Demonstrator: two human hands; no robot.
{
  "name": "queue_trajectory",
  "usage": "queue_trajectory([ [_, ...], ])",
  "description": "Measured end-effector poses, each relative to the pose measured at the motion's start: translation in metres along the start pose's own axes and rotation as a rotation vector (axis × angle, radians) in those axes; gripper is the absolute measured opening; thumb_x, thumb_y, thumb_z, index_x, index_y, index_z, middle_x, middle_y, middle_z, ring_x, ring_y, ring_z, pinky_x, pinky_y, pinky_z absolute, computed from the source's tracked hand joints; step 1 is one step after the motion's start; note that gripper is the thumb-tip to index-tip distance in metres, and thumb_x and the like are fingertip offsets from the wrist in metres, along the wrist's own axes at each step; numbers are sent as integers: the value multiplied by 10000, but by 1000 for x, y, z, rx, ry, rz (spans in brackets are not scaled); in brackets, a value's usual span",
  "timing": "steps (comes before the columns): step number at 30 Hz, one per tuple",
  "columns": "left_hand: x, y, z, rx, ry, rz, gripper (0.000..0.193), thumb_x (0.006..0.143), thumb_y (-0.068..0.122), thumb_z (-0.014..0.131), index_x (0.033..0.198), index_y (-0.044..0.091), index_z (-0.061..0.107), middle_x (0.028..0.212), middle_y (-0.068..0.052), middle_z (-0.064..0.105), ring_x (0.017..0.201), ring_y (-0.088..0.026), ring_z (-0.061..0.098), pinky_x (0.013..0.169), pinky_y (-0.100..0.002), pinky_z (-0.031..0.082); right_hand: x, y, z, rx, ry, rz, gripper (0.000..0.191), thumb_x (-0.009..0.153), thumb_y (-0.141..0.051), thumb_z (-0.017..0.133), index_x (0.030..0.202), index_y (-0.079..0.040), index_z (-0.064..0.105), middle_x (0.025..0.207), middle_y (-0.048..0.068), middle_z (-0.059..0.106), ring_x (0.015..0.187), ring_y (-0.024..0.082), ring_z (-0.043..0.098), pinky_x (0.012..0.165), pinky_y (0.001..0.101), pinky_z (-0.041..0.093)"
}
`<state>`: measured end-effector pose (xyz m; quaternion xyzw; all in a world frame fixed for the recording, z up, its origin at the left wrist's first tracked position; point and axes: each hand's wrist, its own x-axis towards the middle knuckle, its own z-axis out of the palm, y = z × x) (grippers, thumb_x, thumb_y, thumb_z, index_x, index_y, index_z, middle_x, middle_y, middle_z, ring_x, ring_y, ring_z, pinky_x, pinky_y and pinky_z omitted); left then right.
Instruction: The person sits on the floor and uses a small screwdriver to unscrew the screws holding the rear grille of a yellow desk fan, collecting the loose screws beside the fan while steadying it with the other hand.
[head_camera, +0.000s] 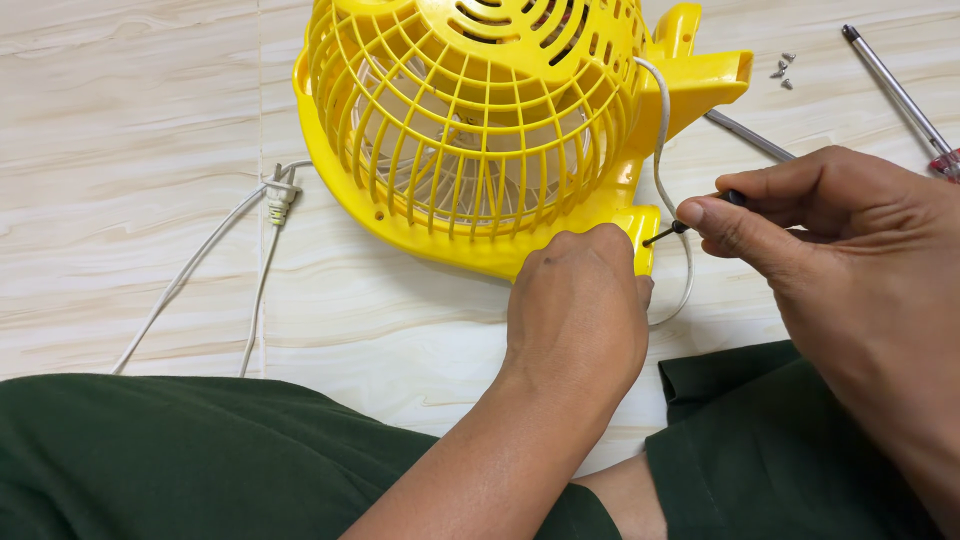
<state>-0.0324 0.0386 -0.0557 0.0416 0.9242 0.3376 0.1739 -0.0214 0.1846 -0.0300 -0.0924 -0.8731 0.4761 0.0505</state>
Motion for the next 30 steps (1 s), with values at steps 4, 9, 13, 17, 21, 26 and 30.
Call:
queue_trajectory([
  [4,-1,1,-1,1,-3,1,222,853,211,746,959,19,711,899,-219,714,901,-398,700,815,-498,545,5,4,-1,37,-10,-24,188,911,-68,766,1033,47,680,912,120,740,812,127,717,792,245,609],
  [9,-1,1,-1,2,-5,-1,220,851,209,750,953,17,713,891,-221,716,897,-399,704,815,-497,548,5,0,-4,-58,-26,-38,194,911,-58,772,1050,52,693,899,120,741,806,126,711,766,249,589],
  [13,0,1,0,9,-3,-1,215,849,205,752,939,13,714,878,-225,716,891,-405,704,815,-499,551,2,-4,-4,-58,-46,-39,182,902,-60,771,1033,43,700,909,100,751,820,120,720,788,239,601],
  [17,-2,0,0,-11,34,23,206,851,195,750,940,13,715,873,-229,716,884,-408,703,812,-504,546,6,-4,-4,-80,-70,-92,189,892,-40,770,1051,45,715,937,115,761,859,133,734,825,250,603],
  [21,-1,1,0,-1,9,11,221,841,208,758,928,10,714,873,-224,717,888,-406,703,813,-499,549,12,0,-6,-88,-87,-80,201,883,-26,769,1068,41,725,952,129,765,875,142,750,851,262,616],
  [26,-1,1,0,9,-10,-4,218,843,212,757,918,12,716,877,-223,717,893,-401,703,821,-495,550,10,2,-8,-76,-99,-132,205,889,-14,756,1089,27,733,976,117,764,900,137,739,867,257,604],
  [30,-1,0,0,0,14,15,215,849,207,754,923,9,712,875,-227,715,888,-406,701,813,-497,548,9,1,-8,-62,-118,-131,215,901,-1,733,1115,4,751,984,110,769,909,132,734,876,249,596],
])
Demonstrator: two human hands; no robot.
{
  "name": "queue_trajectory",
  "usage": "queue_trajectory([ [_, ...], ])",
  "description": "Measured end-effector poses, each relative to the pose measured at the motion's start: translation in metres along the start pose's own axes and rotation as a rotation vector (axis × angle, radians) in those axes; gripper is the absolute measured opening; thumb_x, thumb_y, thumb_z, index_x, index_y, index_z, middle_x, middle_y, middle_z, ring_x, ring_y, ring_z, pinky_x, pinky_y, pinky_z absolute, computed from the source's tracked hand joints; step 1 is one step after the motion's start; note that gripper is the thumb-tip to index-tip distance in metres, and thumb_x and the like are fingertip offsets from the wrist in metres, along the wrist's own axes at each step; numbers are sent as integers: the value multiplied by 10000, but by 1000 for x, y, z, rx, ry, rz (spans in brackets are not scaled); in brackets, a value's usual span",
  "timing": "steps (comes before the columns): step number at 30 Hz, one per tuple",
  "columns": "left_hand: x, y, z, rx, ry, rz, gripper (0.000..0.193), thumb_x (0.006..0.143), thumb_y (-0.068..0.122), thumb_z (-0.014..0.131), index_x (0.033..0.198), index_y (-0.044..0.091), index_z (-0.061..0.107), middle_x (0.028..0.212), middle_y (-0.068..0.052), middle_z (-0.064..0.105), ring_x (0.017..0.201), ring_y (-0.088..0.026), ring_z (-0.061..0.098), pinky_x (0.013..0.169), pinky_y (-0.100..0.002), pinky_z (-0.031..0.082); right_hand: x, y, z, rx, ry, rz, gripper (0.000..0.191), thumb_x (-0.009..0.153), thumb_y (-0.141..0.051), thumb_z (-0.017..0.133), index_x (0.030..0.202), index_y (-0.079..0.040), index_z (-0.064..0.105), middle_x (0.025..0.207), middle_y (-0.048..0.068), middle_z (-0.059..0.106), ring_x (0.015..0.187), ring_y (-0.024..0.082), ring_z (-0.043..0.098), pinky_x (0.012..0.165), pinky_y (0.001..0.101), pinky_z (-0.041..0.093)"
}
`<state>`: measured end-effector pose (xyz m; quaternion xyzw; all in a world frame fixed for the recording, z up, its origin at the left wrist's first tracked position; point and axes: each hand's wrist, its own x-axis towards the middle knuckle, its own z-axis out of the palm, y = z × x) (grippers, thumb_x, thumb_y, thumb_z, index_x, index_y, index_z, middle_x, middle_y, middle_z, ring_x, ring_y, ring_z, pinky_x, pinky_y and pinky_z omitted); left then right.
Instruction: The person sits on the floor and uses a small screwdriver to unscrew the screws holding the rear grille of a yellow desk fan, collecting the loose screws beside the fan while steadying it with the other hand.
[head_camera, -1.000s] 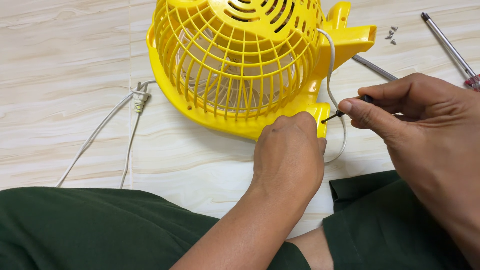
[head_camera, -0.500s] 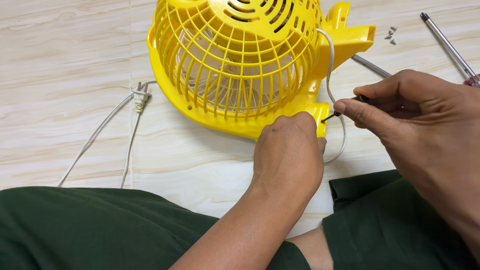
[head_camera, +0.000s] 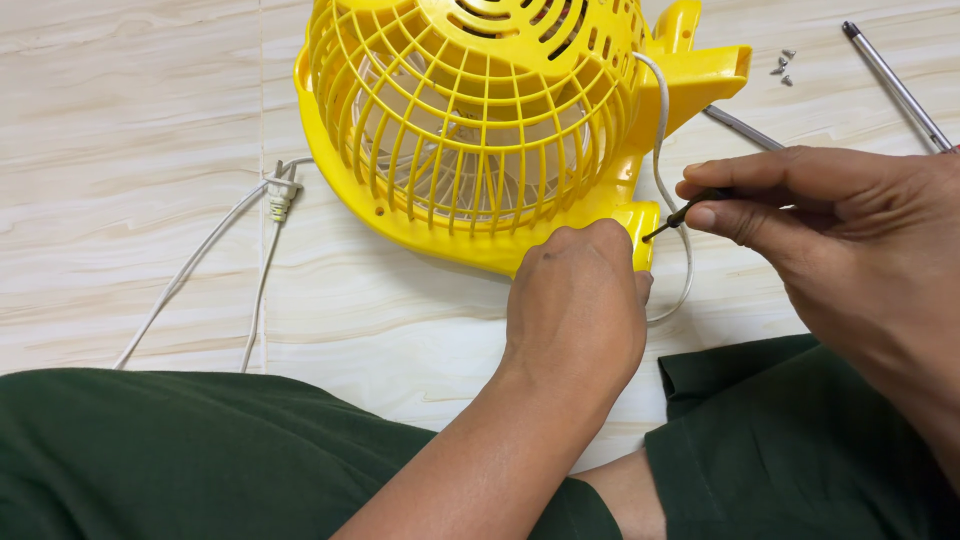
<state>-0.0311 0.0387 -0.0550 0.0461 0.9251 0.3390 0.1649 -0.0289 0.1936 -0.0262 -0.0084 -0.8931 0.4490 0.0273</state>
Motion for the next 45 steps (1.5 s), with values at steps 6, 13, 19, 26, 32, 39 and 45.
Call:
queue_trajectory([
  [6,0,-1,0,2,3,9,221,843,207,760,922,7,710,874,-225,713,884,-406,701,811,-496,547,1,0,1,14,-5,-12,217,898,-1,733,1114,-14,754,989,97,773,901,123,729,867,236,592],
  [13,-1,0,0,0,6,5,221,842,208,762,914,4,712,873,-226,713,888,-407,699,813,-496,546,1,0,0,-33,-1,-13,224,895,-25,753,1118,-18,756,975,96,772,884,125,730,846,243,597],
  [19,0,0,-2,-2,-5,-5,223,845,206,758,925,3,714,891,-228,714,897,-407,697,818,-497,543,1,1,-1,12,8,16,233,894,-13,737,1127,-9,745,994,106,767,911,133,736,884,255,601],
  [26,0,1,-2,1,-11,-9,229,855,212,753,935,1,712,893,-231,714,897,-401,701,826,-493,546,1,13,-5,76,18,-5,240,886,11,727,1126,20,726,1021,128,754,943,151,731,909,271,602],
  [32,1,2,-2,4,-35,-28,220,864,209,747,934,3,715,887,-233,715,893,-397,708,828,-488,552,6,21,-10,136,8,-10,245,893,41,703,1138,34,702,1047,140,743,984,163,724,924,282,601],
  [39,-1,3,-3,8,-24,-21,228,861,218,752,943,8,716,893,-230,718,895,-396,708,821,-490,554,1,7,-4,-48,46,23,220,899,-18,747,1117,11,740,998,121,765,900,143,740,873,258,604],
  [45,-1,2,-2,7,-23,-20,227,860,212,748,960,11,713,893,-226,717,889,-395,710,814,-491,556,-2,-7,2,-38,40,53,208,894,-60,774,1085,15,748,954,99,778,864,117,737,819,234,596],
])
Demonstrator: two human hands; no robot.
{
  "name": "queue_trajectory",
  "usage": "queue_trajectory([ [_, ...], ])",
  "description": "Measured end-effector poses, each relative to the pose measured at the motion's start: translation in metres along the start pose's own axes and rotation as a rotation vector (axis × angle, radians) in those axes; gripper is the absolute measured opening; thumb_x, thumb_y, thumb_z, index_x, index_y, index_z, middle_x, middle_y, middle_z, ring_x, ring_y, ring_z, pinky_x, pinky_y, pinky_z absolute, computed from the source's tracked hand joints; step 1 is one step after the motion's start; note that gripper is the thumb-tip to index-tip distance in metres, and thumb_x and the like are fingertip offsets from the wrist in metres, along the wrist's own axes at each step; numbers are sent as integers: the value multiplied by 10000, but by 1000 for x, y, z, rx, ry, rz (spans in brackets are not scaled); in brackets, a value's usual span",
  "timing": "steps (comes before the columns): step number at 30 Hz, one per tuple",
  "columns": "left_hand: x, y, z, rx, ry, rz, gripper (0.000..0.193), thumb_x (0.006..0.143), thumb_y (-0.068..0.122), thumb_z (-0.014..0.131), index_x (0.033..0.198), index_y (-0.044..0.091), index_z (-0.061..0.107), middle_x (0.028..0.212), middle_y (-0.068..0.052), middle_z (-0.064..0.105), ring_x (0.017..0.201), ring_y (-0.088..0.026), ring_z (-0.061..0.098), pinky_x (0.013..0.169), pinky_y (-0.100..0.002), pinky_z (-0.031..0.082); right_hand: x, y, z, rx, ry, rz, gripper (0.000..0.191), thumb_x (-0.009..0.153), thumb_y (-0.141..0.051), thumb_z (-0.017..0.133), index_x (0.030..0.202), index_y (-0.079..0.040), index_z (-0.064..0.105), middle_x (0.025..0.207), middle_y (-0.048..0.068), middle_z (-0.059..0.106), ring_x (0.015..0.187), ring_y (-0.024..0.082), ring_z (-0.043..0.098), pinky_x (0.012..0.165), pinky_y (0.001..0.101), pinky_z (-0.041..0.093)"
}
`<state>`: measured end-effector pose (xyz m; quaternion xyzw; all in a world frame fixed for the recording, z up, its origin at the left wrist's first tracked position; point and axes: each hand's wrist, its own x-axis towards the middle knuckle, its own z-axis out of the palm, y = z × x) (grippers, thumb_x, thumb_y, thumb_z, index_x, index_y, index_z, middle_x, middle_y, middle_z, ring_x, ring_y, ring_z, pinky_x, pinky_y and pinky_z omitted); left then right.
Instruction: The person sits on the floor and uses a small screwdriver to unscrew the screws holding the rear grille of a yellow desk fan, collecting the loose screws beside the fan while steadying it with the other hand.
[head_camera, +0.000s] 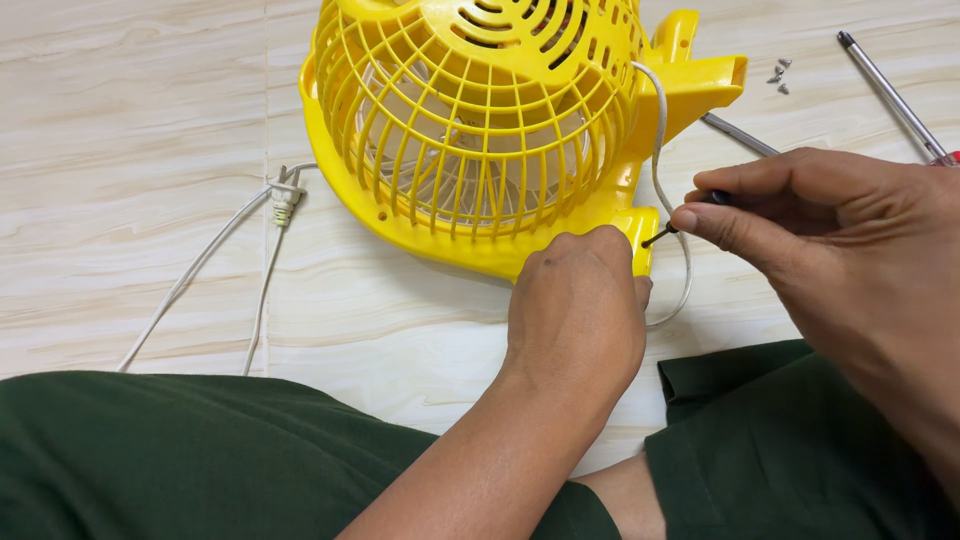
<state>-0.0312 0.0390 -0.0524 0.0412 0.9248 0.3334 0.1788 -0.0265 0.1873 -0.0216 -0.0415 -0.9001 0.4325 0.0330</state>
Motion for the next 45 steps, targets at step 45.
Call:
queue_trajectory([
  [45,17,-5,18,-191,412,432,255,762,276,841,777,48,727,781,-145,736,808,-357,692,720,-468,520,-12,23,-8,228,31,-163,201,815,-74,852,916,19,705,819,73,760,749,126,728,671,251,592],
])
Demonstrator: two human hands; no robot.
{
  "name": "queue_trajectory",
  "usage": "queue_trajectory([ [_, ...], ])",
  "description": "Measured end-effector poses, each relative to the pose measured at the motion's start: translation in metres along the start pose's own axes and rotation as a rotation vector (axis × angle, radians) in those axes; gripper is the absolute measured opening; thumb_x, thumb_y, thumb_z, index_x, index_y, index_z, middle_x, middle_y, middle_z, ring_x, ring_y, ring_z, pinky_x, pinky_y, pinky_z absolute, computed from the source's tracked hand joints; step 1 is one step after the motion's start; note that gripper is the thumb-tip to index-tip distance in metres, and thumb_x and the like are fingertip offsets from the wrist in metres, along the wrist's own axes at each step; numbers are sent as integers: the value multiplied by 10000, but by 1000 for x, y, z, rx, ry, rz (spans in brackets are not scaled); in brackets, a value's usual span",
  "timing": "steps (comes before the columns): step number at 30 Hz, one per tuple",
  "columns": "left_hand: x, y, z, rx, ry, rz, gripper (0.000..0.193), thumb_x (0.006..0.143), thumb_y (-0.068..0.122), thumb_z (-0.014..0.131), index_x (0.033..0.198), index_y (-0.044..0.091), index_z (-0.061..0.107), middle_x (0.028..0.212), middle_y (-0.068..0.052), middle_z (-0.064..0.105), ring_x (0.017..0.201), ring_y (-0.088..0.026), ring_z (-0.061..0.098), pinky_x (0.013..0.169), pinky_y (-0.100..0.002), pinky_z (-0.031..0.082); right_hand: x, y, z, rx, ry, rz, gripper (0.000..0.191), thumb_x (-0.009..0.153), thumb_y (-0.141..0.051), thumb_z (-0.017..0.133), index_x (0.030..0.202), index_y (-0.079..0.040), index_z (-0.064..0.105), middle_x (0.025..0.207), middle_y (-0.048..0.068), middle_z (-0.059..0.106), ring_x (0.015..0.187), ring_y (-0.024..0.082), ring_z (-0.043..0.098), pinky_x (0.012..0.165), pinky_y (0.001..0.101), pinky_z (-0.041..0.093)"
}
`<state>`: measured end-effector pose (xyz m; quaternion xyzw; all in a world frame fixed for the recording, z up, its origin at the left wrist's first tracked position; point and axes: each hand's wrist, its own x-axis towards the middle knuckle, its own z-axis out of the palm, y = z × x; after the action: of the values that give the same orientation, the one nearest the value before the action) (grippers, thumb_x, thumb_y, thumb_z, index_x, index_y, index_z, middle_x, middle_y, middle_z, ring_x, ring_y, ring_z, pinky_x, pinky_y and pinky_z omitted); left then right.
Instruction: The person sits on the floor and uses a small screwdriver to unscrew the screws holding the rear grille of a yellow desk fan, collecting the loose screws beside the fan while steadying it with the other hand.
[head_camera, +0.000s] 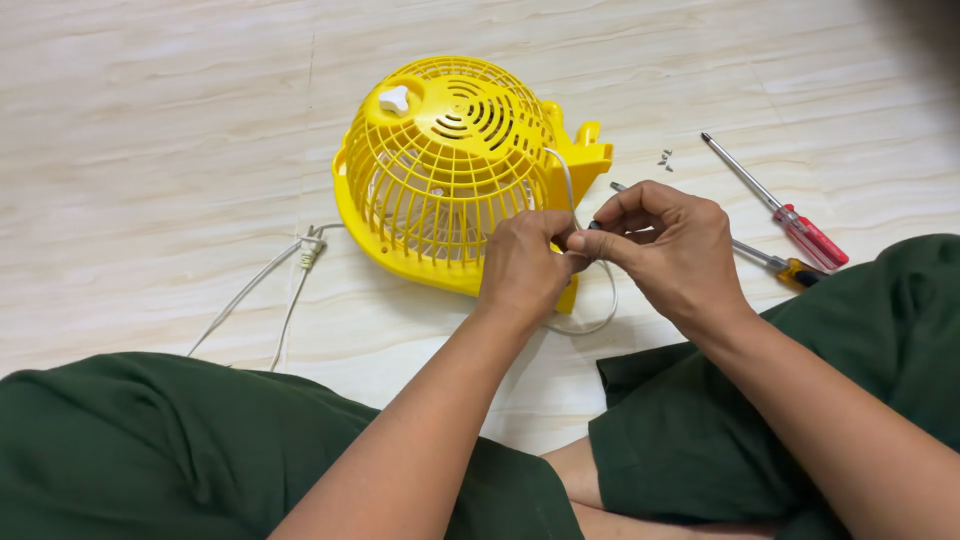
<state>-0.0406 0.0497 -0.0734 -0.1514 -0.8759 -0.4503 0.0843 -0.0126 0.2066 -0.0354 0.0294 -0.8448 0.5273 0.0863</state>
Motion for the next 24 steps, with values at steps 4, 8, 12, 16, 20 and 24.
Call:
queue_trajectory([
  [4,7,-2,-8,-243,-164,-185,177,772,213,813,881,79,776,726,-87,761,664,-213,734,583,-352,569,10,6,-1,51,-48,-24,133,836,-26,805,953,-1,749,891,57,740,843,121,717,762,252,598],
  [8,19,-6,-17,-597,-444,-291,139,841,135,759,926,29,791,709,-64,752,596,-87,741,498,-254,568,16,17,-7,105,-139,-152,198,817,13,776,1005,-43,803,1038,13,658,987,121,657,897,273,588],
  [12,18,-5,-17,-439,-340,-216,123,787,121,800,890,55,812,678,-71,748,539,-106,704,505,-272,553,15,20,-15,243,-235,-75,254,864,30,714,1090,-39,808,1072,12,654,1021,120,636,914,283,557],
  [16,12,2,-7,-281,-182,-153,107,786,120,804,834,27,781,689,-68,749,535,-104,716,519,-279,572,12,15,-12,226,-172,167,261,834,-12,773,1089,-60,758,957,42,734,907,116,696,867,288,588],
  [20,11,2,-5,-261,-123,-97,184,751,115,838,887,14,766,745,-55,762,571,-111,716,543,-273,563,12,15,-4,172,-126,43,163,827,-5,806,977,11,745,992,63,723,925,136,721,868,302,630],
  [24,17,-7,-13,-483,-404,-255,186,809,80,749,989,44,779,800,-15,770,600,-93,740,492,-262,581,14,18,-7,75,-208,-120,215,829,57,774,1034,6,812,980,91,732,963,169,667,894,297,560],
])
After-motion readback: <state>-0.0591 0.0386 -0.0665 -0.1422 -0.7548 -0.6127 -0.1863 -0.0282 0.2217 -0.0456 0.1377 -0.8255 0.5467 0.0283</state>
